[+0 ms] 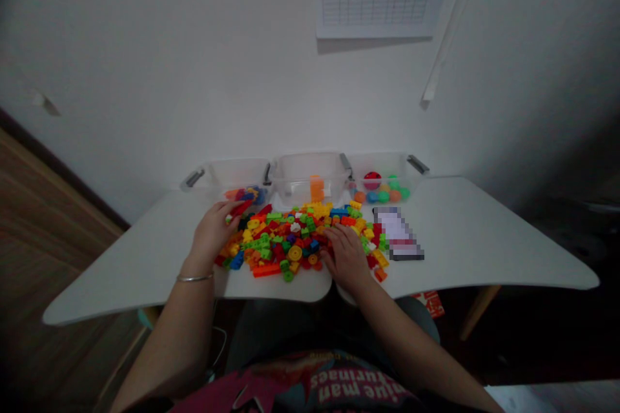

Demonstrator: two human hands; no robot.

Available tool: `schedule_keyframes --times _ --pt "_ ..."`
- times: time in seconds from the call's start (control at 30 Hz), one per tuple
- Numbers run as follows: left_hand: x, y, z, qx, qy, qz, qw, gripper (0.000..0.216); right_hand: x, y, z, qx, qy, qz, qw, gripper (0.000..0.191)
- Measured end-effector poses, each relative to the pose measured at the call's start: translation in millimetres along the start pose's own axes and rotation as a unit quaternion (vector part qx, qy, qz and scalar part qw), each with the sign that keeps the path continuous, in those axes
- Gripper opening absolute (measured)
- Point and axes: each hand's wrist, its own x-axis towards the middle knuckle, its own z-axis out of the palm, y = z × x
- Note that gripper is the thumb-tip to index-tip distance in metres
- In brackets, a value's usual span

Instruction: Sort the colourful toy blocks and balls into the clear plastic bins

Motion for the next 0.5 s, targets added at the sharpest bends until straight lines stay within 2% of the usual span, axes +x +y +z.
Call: schedule_keyframes --times 0.1,0.3,0.4,0.5 --pt "3.1 -6.4 -5.5 -0.141 0.067 -0.05 0.986 0.041 0.0 0.1 -0.1 0.004 -0.007 0.002 1.0 0.039" --pt "18.5 -11.0 -8.9 -0.303 0.229 -0.14 0.914 0.043 0.4 -0.1 -1.0 0.005 -0.005 -0.003 1.0 0.04" --pt "30.3 -10.5 -7.7 -0.345 0.262 -0.161 0.887 0.048 0.8 -0.9 -1.4 0.003 -0.003 0.0 1.0 0.04" --pt "40.3 -8.5 -8.4 -0.344 0.279 -0.154 0.883 0.054 1.3 -1.7 -2.1 -0.002 -0.002 0.003 1.0 0.04"
